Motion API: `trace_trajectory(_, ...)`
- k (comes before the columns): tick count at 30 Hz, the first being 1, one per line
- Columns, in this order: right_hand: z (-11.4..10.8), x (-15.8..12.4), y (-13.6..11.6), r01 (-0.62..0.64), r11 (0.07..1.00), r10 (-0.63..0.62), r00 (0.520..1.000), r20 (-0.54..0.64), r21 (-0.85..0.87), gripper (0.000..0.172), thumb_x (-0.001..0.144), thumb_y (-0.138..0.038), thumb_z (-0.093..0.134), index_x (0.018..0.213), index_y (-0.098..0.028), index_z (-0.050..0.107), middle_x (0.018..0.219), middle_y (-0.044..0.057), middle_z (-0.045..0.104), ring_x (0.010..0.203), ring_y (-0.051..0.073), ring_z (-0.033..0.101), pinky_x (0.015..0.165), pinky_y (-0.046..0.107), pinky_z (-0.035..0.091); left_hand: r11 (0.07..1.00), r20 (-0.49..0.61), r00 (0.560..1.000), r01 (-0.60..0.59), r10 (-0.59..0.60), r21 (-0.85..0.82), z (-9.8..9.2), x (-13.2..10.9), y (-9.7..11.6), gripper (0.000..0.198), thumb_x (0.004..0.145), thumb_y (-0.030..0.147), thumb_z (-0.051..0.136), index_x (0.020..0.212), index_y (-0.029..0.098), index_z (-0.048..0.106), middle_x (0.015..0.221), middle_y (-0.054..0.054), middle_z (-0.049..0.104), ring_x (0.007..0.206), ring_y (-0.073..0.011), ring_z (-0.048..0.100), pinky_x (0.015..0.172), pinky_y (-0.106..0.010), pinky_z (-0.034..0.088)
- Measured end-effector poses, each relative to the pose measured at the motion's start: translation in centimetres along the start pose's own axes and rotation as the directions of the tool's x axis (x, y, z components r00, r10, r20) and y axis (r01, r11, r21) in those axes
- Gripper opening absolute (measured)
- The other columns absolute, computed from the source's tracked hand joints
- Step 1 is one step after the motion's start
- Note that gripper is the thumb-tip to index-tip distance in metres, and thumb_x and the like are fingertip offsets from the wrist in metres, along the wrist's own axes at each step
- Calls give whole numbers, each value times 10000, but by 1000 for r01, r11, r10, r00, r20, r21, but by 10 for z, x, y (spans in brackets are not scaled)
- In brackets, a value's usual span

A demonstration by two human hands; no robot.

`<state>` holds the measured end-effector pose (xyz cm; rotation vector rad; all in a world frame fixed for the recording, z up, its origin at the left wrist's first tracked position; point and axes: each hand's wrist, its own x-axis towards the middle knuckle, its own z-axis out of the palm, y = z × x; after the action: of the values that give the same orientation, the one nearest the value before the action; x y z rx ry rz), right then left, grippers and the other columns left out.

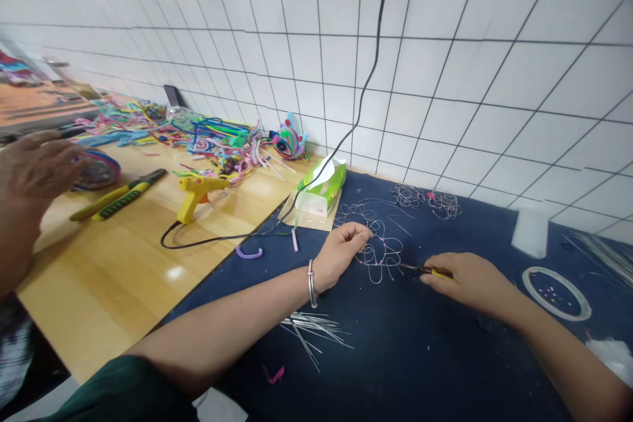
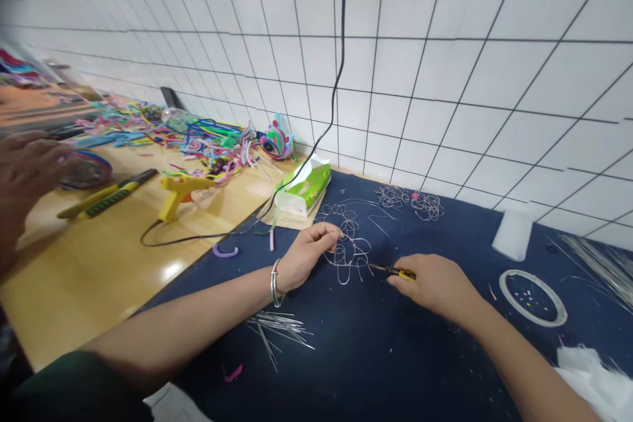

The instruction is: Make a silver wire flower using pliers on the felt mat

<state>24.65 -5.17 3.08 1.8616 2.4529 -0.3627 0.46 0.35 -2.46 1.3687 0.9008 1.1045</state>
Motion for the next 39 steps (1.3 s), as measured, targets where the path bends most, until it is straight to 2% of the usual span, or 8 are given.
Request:
trace_trajectory(3, 1, 2, 2, -52, 998, 57, 979, -197, 32, 317, 809, -493, 418, 903, -290, 643, 885, -3, 666, 746, 184, 610, 572, 274, 414, 994, -8, 999, 50, -51, -100, 2, 0, 0, 169, 787, 306, 562, 795, 138, 581, 635, 19, 494, 585, -74, 436, 595, -206, 358)
trace_trajectory(7, 3, 1, -2, -89, 991, 130, 851, -508, 104, 316, 800, -479, 463, 946, -253, 627, 937, 16, 650, 804, 177, 611, 631, 273, 447, 892, 18, 961, 263, -276, -368, 6, -7, 4, 169, 761, 301, 590, 812, 143, 553, 678, 10, 487, 592, -75, 461, 604, -228, 414)
trace_trajectory(9, 3, -2, -6, -72, 990, 127, 803, -582, 118, 304, 796, -472, 487, 952, -246, 617, 928, 11, 645, 812, 167, 607, 654, 266, 451, 808, 53, 928, 348, -369, -475, 9, -12, 7, 179, 757, 303, 598, 828, 149, 540, 715, 0, 496, 627, -85, 486, 636, -260, 446)
trace_trajectory(11, 3, -4, -10, -35, 994, 95, 774, -627, 107, 290, 796, -460, 504, 957, -242, 607, 912, 4, 640, 806, 153, 602, 670, 255, 449, 771, 78, 920, 366, -384, -521, 11, -16, 9, 180, 757, 298, 605, 832, 152, 533, 743, -10, 509, 658, -91, 503, 663, -277, 460)
trace_trajectory(16, 7, -6, -17, 47, 998, -64, 735, -675, -44, 252, 809, -407, 525, 959, -215, 591, 845, 6, 628, 788, 136, 583, 685, 240, 428, 803, 84, 937, 334, -338, -493, 13, -20, 8, 185, 763, 308, 611, 823, 149, 537, 766, -16, 517, 685, -88, 504, 682, -272, 468)
trace_trajectory(21, 13, -5, -20, 46, 959, -234, 683, -692, -279, 216, 807, -354, 543, 945, -196, 596, 802, 31, 619, 777, 158, 570, 692, 267, 399, 832, 103, 947, 317, -304, -455, 16, -24, 8, 172, 752, 280, 624, 820, 151, 532, 779, -12, 510, 727, -99, 513, 708, -285, 474)
trace_trajectory(29, 14, -7, -29, -3, 911, -282, 724, -629, -412, 193, 820, -352, 518, 905, -198, 597, 734, 25, 581, 716, 155, 518, 667, 282, 356, 896, 104, 958, 287, -268, -339, 24, -29, 10, 153, 762, 259, 604, 812, 149, 510, 748, 6, 498, 678, -77, 493, 712, -272, 465)
trace_trajectory(39, 16, -7, -28, -22, 870, -330, 715, -617, -492, 220, 828, -324, 494, 940, -173, 607, 724, 47, 570, 687, 156, 476, 651, 293, 322, 933, 111, 969, 242, -220, -265, 26, -31, 8, 137, 762, 240, 596, 801, 141, 509, 715, 11, 487, 657, -74, 471, 674, -243, 455)
